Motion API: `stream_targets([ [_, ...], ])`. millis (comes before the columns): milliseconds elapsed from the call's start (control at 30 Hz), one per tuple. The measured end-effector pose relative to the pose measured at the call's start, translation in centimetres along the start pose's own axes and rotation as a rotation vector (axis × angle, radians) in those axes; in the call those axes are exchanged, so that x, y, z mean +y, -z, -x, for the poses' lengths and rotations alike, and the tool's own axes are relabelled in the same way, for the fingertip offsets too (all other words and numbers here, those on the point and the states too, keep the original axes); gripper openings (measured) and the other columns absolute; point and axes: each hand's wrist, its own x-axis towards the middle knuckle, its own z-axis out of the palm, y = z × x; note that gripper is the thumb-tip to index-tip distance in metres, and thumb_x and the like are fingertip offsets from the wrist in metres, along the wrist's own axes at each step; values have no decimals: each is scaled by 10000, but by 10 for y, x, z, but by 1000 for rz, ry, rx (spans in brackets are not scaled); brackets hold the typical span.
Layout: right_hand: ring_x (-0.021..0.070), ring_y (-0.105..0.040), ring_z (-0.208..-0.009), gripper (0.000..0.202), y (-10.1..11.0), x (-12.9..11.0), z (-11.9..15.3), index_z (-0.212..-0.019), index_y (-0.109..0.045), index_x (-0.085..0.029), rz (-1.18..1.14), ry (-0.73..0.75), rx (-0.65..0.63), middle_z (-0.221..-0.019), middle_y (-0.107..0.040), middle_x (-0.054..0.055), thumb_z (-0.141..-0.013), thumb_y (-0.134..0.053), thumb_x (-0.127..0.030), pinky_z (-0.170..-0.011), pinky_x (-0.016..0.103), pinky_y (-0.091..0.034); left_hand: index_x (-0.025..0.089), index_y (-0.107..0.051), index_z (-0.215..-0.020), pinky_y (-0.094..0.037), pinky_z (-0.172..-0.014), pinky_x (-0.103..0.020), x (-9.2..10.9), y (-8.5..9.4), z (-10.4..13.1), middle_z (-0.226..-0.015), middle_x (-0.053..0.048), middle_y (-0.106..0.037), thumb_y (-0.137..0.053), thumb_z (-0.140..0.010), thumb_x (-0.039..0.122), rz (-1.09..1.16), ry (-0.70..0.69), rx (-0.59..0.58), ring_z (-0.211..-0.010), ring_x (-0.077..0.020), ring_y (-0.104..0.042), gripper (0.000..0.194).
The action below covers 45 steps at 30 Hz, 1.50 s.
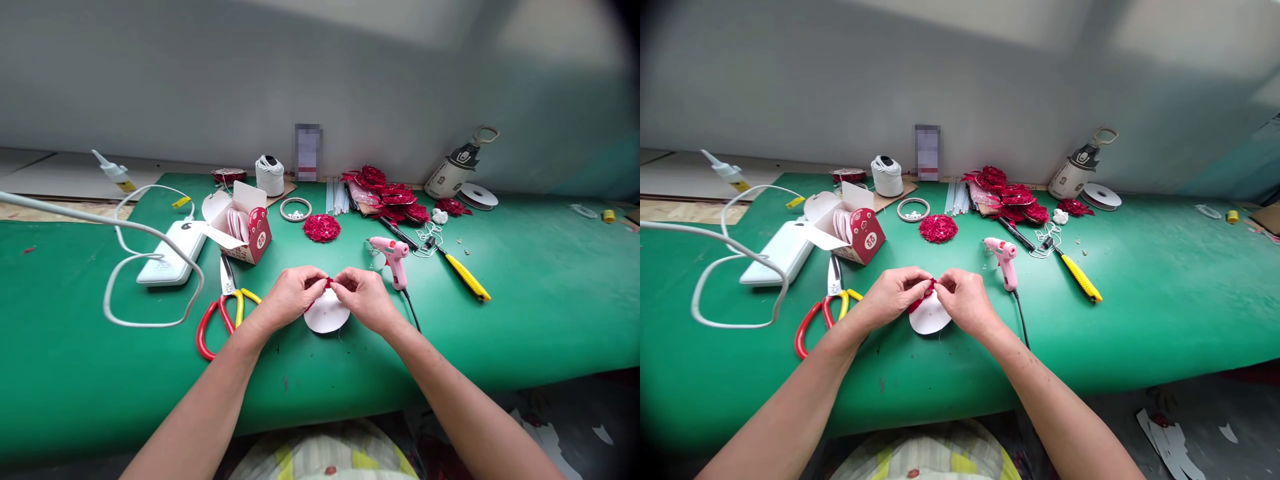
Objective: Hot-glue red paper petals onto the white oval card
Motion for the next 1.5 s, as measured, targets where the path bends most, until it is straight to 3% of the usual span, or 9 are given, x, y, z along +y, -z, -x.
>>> stream_targets([
  [300, 151, -563, -612, 142, -1, -11, 0, -700, -647, -179, 111, 52, 6, -664, -657, 19, -815, -578, -130, -573, 267, -391, 154, -712, -809, -440, -615, -240, 1, 2, 1, -750, -33, -703, -562, -795, 247, -146, -31, 11, -664, -150, -597, 177],
  [533, 154, -598, -657, 114, 1, -5, -2, -760, -675, -181, 114, 103, -30, -719, -685, 24, -834, -598, -142, -601, 259, -421, 152, -707, -814, -439, -635, -247, -2, 5, -2, -755, -29, -710, -560, -816, 258, -168, -46, -7, -671, -147, -603, 181],
  [767, 153, -611, -679, 119, 25, 9, -3, -799, -688, -177, 68, 77, -19, -757, -708, 28, -864, -593, -204, -620, 260, -450, 132, -689, -876, -471, -609, -248, -7, 3, -4, -751, -49, -711, -607, -807, 324, 110, 87, -22, -656, -155, -622, 220],
  [967, 138, -569, -637, 165, 54, 11, 20, -755, -675, -178, 35, 90, -77, -695, -650, 8, -883, -586, -234, -589, 256, -433, 119, -686, -854, -437, -556, -229, -4, 2, -3, -708, -37, -671, -657, -774, 328, 210, 165, -31, -617, -132, -578, 226],
  [1067, 144, -574, -628, 180, 74, 18, 30, -768, -680, -178, -29, 87, 38, -688, -639, 12, -891, -596, -281, -609, 269, -454, 121, -700, -839, -442, -563, -236, -2, 3, -3, -743, -41, -654, -670, -772, 334, 235, 187, -35, -642, -134, -574, 225],
  [1233, 165, -616, -658, 182, 102, 52, 23, -829, -702, -181, -176, -75, 478, -721, -668, 24, -813, -691, -362, -635, 289, -499, 137, -744, -814, -444, -609, -245, 2, 4, -3, -845, -57, -633, -681, -781, 305, 244, 143, -17, -721, -139, -570, 182],
  [1300, 179, -631, -720, 237, 109, 66, 15, -873, -706, -177, -178, -131, 526, -800, -690, 44, -784, -711, -397, -670, 301, -509, 142, -748, -815, -423, -582, -243, 4, 3, -2, -826, -51, -622, -687, -786, 310, 280, 169, -16, -682, -125, -543, 181],
  [1400, 208, -651, -843, 317, 111, 75, 1, -954, -712, -176, -98, -209, 361, -934, -716, 72, -789, -688, -445, -722, 309, -510, 145, -748, -801, -389, -546, -238, 6, 3, -2, -806, -46, -611, -702, -789, 319, 320, 196, -20, -633, -106, -500, 181],
  [1500, 210, -673, -808, 297, 106, 71, -13, -941, -705, -163, -33, -274, 162, -854, -725, 61, -790, -674, -416, -692, 289, -514, 147, -745, -795, -379, -543, -235, 6, 2, -2, -805, -44, -606, -712, -794, 322, 334, 198, -16, -630, -100, -491, 178],
])
